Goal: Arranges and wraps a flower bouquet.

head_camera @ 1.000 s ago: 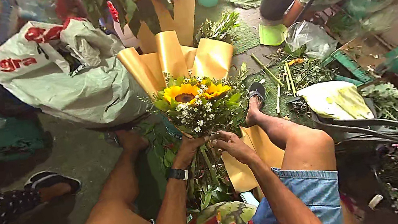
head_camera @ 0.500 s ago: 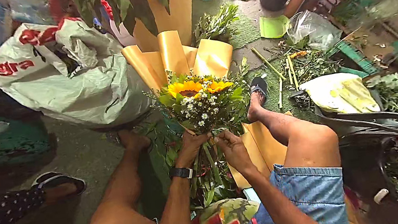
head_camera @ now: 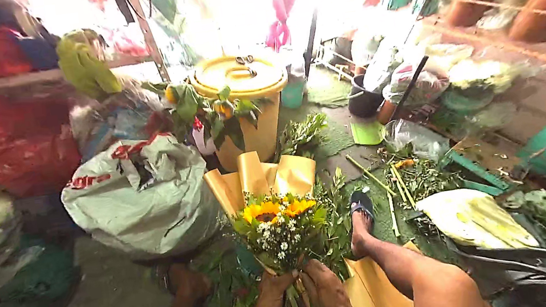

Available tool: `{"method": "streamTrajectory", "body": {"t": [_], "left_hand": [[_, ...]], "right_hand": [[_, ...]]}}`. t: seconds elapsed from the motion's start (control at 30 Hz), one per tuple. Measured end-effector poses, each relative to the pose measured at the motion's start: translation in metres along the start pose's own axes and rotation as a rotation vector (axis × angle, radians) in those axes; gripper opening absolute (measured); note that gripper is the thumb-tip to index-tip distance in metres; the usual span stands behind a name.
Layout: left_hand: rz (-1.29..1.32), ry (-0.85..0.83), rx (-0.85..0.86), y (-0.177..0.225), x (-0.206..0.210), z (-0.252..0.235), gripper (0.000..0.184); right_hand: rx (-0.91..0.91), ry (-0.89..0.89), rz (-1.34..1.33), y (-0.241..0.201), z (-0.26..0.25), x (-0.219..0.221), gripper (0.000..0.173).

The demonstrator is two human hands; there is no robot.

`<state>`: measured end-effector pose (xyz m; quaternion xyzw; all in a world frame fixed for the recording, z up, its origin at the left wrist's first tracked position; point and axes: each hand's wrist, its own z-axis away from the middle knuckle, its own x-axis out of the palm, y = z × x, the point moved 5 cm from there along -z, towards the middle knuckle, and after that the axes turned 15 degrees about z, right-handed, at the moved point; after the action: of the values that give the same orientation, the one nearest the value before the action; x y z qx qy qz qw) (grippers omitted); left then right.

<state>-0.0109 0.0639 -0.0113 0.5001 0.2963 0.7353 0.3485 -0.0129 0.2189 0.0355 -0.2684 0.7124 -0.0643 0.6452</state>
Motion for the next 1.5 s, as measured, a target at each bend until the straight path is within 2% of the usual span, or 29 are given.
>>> {"method": "streamTrajectory", "body": {"t": [0.1, 0.17, 0.2, 0.27, 0.3, 0.33, 0.37, 0.4, 0.47, 0.5, 0.53, 0.6, 0.7, 0.77, 0.83, 0.9, 1.0, 1.03, 1.07, 1.1, 1.2, 1.27, 1.33, 1.4, 1.5], "left_hand": [[-0.005, 0.003, 0.002, 0.0, 0.003, 0.005, 0.066], [-0.003, 0.003, 0.013, 0.002, 0.006, 0.007, 0.064], [-0.011, 0.003, 0.008, 0.003, 0.007, 0.009, 0.062], [-0.022, -0.007, 0.006, 0.006, 0.008, 0.011, 0.058], [-0.018, -0.024, 0.007, 0.006, 0.009, 0.011, 0.057], [-0.004, -0.037, 0.012, 0.007, 0.009, 0.011, 0.055], [0.014, -0.042, 0.021, 0.008, 0.01, 0.01, 0.054], [0.032, -0.043, 0.031, 0.009, 0.009, 0.009, 0.054], [0.043, -0.06, 0.032, 0.009, 0.007, 0.008, 0.064], [0.04, -0.06, 0.031, 0.009, 0.006, 0.008, 0.066], [0.039, -0.052, 0.028, 0.008, 0.006, 0.007, 0.066], [0.045, -0.055, 0.017, 0.005, 0.006, 0.005, 0.067], [0.057, -0.07, 0.022, 0.007, 0.008, 0.007, 0.063], [0.053, -0.072, 0.018, 0.008, 0.008, 0.007, 0.059], [0.053, -0.07, 0.019, 0.009, 0.009, 0.008, 0.058], [0.062, -0.084, 0.027, 0.009, 0.008, 0.008, 0.061], [0.055, -0.1, 0.021, 0.003, 0.004, 0.004, 0.056], [0.044, -0.103, 0.015, 0.002, 0.003, 0.004, 0.055], [0.033, -0.105, 0.014, 0.002, 0.003, 0.004, 0.056], [0.03, -0.102, 0.021, 0.003, 0.002, 0.002, 0.058], [0.057, -0.097, 0.046, 0.005, 0.002, 0.0, 0.067], [0.077, -0.086, 0.052, 0.007, 0.003, 0.0, 0.066], [0.079, -0.072, 0.056, 0.008, 0.003, 0.001, 0.064], [0.087, -0.067, 0.068, 0.007, 0.001, 0.001, 0.067], [0.069, -0.054, 0.066, 0.003, -0.002, -0.002, 0.065]], "right_hand": [[0.026, -0.046, 0.083, -0.004, -0.002, -0.009, 0.027], [0.183, -0.178, -0.082, -0.004, -0.004, -0.011, 0.028], [0.33, -0.257, -0.283, 0.0, -0.005, -0.007, 0.023], [0.731, -0.44, -0.861, 0.005, -0.003, 0.007, 0.013], [0.884, -0.542, -1.114, 0.005, -0.001, 0.014, 0.016], [0.932, -0.619, -1.221, 0.005, 0.001, 0.016, 0.018], [0.866, -0.637, -1.148, 0.006, 0.001, 0.012, 0.015], [0.727, -0.593, -0.918, 0.007, -0.001, 0.004, 0.011], [0.375, -0.442, -0.38, 0.008, -0.002, -0.015, 0.045], [0.199, -0.317, -0.169, 0.004, -0.001, -0.022, 0.053], [0.046, -0.194, -0.019, 0.0, 0.001, -0.026, 0.049], [-0.168, -0.037, 0.133, -0.006, 0.004, -0.027, 0.031], [-0.311, 0.059, 0.202, -0.006, 0.002, -0.022, 0.02], [-0.32, 0.041, 0.188, -0.005, -0.002, -0.02, 0.023], [-0.217, -0.061, 0.079, -0.005, -0.006, -0.017, 0.027], [0.09, -0.236, -0.241, -0.001, -0.008, -0.01, 0.025], [0.777, -0.484, -0.975, 0.004, -0.005, 0.012, 0.018], [0.902, -0.551, -1.108, 0.005, -0.002, 0.018, 0.017], [0.914, -0.575, -1.087, 0.007, -0.001, 0.019, 0.016], [0.823, -0.549, -0.925, 0.01, -0.002, 0.015, 0.015], [0.284, -0.363, -0.328, 0.013, -0.004, -0.002, 0.052], [0.03, -0.186, -0.19, 0.011, 0.0, -0.004, 0.039], [-0.078, -0.038, -0.127, 0.009, 0.005, -0.003, 0.022], [-0.113, 0.013, -0.112, 0.007, 0.009, 0.0, 0.019], [-0.029, -0.088, -0.209, 0.004, 0.004, 0.001, 0.022]]}}
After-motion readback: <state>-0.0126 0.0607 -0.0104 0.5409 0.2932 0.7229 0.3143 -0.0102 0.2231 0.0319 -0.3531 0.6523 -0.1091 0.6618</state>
